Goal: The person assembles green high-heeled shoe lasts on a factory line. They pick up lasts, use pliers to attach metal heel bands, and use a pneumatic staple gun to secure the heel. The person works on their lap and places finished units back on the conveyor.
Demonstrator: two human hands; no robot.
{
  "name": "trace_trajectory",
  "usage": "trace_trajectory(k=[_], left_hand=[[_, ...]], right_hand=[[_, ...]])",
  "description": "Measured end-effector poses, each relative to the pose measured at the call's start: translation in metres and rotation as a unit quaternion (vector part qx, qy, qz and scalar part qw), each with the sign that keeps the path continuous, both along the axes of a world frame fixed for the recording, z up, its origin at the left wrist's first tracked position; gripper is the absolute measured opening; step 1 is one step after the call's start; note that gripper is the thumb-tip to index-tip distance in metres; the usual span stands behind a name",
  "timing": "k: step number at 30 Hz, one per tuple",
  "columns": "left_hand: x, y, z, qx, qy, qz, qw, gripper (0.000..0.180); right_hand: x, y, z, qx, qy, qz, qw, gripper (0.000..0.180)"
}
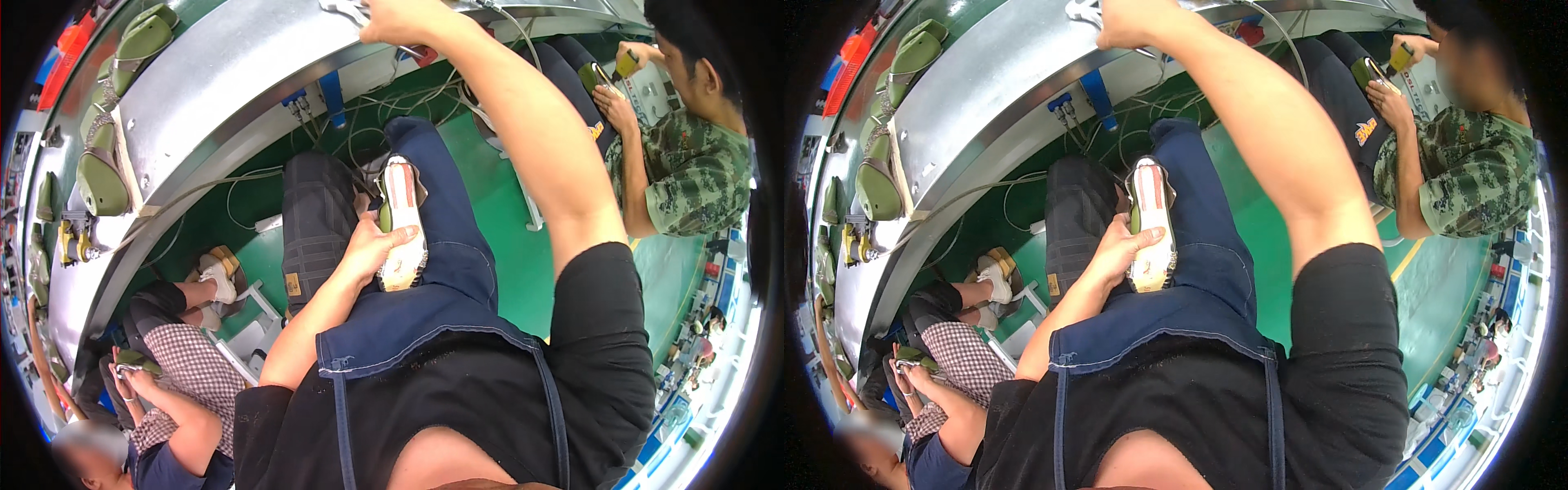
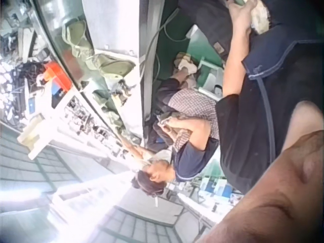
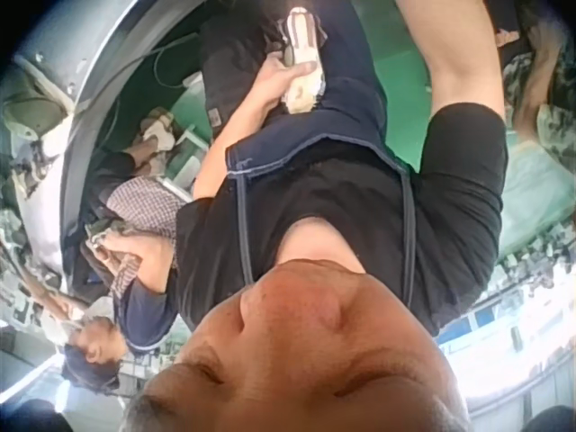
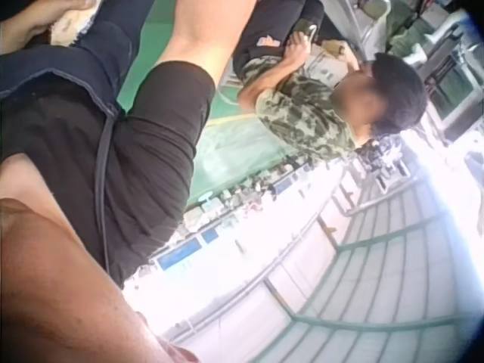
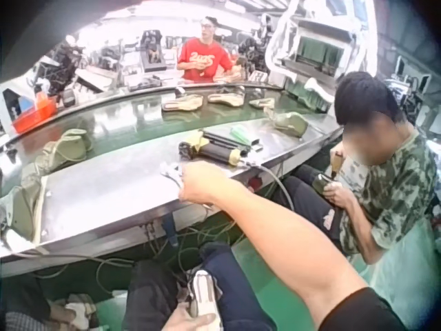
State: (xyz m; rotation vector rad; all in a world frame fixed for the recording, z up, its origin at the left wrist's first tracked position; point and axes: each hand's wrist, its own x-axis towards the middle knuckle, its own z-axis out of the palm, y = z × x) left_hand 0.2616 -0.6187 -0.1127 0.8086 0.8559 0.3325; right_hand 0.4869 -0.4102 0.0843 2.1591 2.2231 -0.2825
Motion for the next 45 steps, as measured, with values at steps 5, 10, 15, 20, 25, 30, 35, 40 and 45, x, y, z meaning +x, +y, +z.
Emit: trace_trajectory(k=[5,10,15,20,25,30,35,40,45], left_hand=[[0.004,-0.003,0.015,0.007,0.027,0.011,1.0,0.056],[0.003,-0.001,0.009,0.0,0.027,-0.014,1.0,0.076],[0.004,-0.004,-0.001,0.006,0.037,0.001,0.999,0.075],[0.005,-0.008,-0.002,0.021,0.054,0.03,0.998,0.069],[0.005,-0.008,-0.002,0.017,0.028,0.027,0.999,0.065],[0.004,-0.003,0.006,0.012,0.032,-0.002,0.999,0.072],[0.003,-0.004,-0.001,0.012,0.035,0.006,0.999,0.074],[0.003,-0.002,0.001,0.008,0.026,0.001,1.0,0.075],[0.003,0.0,0.006,0.011,0.041,-0.002,0.999,0.074]], right_hand=[[0.038,-0.115,-0.044,0.014,0.399,0.011,0.917,0.037],[0.017,-0.244,-0.068,-0.055,0.338,-0.105,0.934,0.026],[0.011,-0.293,-0.099,-0.139,0.09,-0.053,0.985,0.026],[0.009,-0.304,-0.116,-0.128,0.068,-0.024,0.989,0.02],[0.005,-0.303,-0.117,-0.12,0.054,-0.02,0.991,0.02],[0.002,-0.298,-0.12,-0.133,0.044,-0.031,0.99,0.019],[-0.001,-0.297,-0.12,-0.134,0.023,-0.029,0.99,0.02],[0.0,-0.295,-0.118,-0.147,0.027,-0.027,0.988,0.017],[0.001,-0.293,-0.116,-0.161,0.065,-0.039,0.984,0.015]])
